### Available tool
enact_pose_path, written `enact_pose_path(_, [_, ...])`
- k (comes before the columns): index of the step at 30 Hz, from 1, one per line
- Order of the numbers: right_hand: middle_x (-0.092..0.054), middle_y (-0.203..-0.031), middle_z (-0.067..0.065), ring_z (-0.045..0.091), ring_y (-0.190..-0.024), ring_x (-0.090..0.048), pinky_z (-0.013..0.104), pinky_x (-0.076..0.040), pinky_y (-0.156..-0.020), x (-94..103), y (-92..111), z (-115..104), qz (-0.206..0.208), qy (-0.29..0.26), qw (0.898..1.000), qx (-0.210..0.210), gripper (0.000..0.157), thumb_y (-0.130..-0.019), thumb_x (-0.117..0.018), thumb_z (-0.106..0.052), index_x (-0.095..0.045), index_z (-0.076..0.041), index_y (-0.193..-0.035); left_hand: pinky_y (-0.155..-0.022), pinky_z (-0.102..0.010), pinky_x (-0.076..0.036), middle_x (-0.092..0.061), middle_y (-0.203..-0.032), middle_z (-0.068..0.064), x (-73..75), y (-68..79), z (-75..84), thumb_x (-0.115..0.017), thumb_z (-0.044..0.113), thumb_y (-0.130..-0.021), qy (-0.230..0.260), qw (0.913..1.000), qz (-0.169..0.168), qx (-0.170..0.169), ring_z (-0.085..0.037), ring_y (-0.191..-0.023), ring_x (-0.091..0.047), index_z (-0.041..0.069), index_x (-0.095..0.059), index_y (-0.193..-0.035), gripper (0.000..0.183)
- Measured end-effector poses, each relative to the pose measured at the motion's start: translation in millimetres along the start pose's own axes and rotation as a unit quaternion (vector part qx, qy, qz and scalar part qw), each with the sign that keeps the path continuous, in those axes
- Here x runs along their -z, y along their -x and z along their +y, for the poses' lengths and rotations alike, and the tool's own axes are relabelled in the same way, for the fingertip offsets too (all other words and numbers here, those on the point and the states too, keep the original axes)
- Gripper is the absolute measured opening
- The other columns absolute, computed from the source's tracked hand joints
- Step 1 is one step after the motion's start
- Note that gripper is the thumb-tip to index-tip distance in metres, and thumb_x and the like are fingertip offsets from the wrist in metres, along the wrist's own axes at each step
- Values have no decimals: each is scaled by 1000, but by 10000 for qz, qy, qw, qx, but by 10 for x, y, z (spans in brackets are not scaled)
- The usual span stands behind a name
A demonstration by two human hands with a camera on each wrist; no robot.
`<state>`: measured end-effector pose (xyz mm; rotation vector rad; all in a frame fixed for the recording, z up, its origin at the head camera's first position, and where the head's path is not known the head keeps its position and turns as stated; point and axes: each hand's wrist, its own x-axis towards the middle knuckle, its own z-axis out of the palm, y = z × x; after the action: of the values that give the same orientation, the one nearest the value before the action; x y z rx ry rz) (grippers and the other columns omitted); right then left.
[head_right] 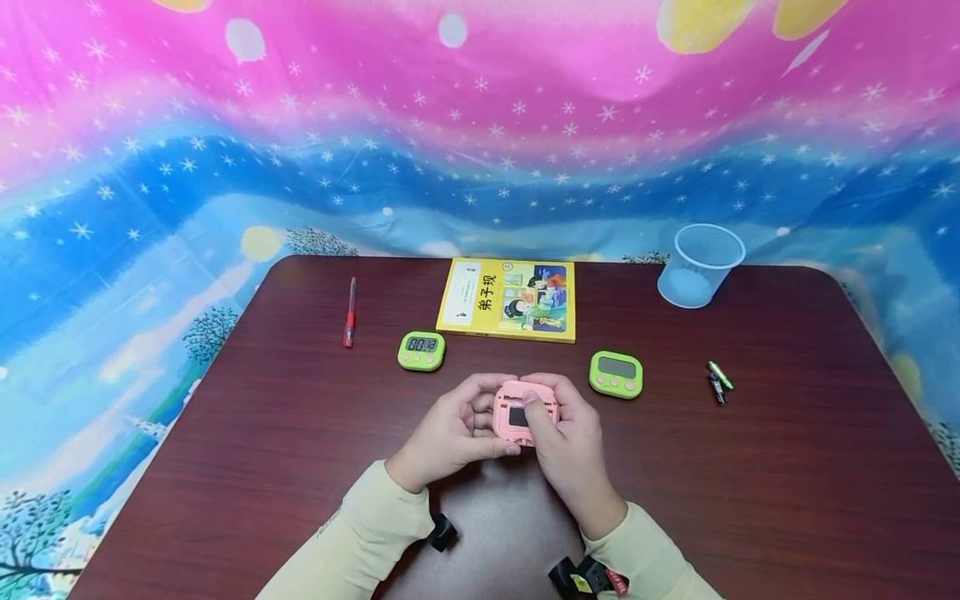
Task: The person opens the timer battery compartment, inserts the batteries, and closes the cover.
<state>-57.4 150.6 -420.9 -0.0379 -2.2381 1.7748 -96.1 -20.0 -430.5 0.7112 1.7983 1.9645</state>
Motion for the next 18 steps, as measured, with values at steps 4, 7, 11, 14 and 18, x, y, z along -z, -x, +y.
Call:
enact_pose_path(4, [-72,-95,4,15,-72,-61,22,-53,-55,19,-17,15,56,55,10000,25,16,-99,-62,-9,-71,-10,-112,-82,-35,-61,-67,-119,-14,-6,1,-5,-80,-9,-79,-21,10000,3,-24,-13,-89,-70,9,-49,-139,70])
enact_pose_path(7, [-72,-97,3,15,-77,-62,22,-54,-60,44,-42,22,-24,46,10000,4,15,-99,-62,-8,-72,-10,-111,-82,-36,-61,-67,-118,-15,-5,-2,-3,-80,-8,-80,-25,10000,-18,-29,-13,-88,-70,10,-49,-139,69])
enact_pose_path(11, [-70,-102,3,15,-89,-61,20,-53,-73,98,-85,31,-310,70,9993,203,15,-99,-62,-8,-72,-8,-110,-83,-36,-61,-68,-118,-15,6,-12,-14,-80,-7,-80,-95,9999,-45,-52,-13,-89,-70,10,-49,-139,70])
enact_pose_path(14, [-67,-106,3,15,-99,-59,19,-50,-83,147,-125,41,-546,62,9971,528,15,-98,-64,-6,-73,-7,-109,-84,-35,-61,-67,-119,-15,22,-16,-25,-80,-7,-80,-134,9999,-72,-57,-13,-91,-70,10,-49,-140,69])
enact_pose_path(18, [-63,-114,5,17,-111,-55,19,-48,-91,204,-167,48,-860,-106,9931,795,17,-98,-63,-3,-73,-4,-111,-85,-35,-61,-66,-123,-13,43,-11,-29,-80,-7,-81,-136,9999,-96,-32,-14,-95,-70,10,-49,-140,69])
